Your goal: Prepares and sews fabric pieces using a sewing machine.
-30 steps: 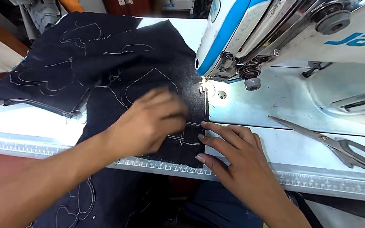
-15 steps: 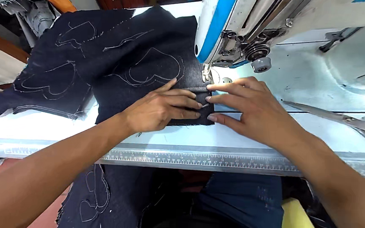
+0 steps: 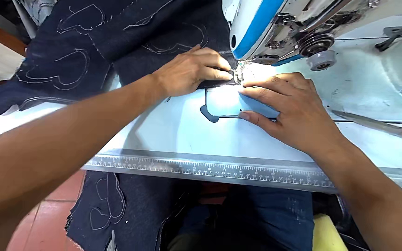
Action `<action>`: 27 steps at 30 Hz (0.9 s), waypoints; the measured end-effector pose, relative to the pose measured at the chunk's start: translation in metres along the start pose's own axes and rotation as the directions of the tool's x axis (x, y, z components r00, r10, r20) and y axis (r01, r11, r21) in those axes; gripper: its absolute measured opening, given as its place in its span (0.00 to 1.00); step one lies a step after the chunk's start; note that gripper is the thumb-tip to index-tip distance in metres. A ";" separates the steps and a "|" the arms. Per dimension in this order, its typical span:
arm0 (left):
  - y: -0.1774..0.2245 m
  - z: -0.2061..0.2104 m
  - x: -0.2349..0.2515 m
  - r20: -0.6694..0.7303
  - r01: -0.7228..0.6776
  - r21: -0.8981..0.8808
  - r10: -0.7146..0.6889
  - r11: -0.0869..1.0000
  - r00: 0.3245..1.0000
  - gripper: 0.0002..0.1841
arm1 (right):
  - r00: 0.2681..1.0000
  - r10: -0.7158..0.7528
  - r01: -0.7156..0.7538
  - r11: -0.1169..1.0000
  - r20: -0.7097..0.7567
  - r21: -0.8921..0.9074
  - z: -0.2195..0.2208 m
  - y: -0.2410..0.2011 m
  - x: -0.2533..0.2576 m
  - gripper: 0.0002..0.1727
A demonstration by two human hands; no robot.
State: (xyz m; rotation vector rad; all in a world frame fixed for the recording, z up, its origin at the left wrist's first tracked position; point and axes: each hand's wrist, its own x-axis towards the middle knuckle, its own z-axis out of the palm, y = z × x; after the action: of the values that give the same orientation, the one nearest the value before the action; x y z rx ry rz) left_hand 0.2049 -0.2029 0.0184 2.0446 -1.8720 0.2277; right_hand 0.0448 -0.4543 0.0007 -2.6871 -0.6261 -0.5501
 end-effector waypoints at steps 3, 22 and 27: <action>-0.013 -0.041 0.019 0.239 -0.192 0.148 0.154 0.970 0.959 0.25 | 1.000 0.000 0.001 0.999 -0.006 0.038 0.000 0.001 0.000 0.30; 0.190 0.041 -0.015 -0.220 0.626 -0.136 -0.640 0.767 0.736 0.10 | 0.972 -0.234 0.231 0.965 0.011 0.124 -0.014 -0.016 -0.035 0.20; 0.168 0.017 -0.014 -0.123 0.473 0.199 -0.457 0.858 0.881 0.12 | 0.962 -0.269 0.262 0.956 0.039 0.130 -0.016 -0.009 -0.037 0.21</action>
State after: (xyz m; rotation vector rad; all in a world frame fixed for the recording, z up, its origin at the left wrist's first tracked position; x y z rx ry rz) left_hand 0.0356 -0.2059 0.0233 2.5320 -1.2980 0.3898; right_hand 0.0052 -0.4664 0.0010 -2.5251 -1.0134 -0.4854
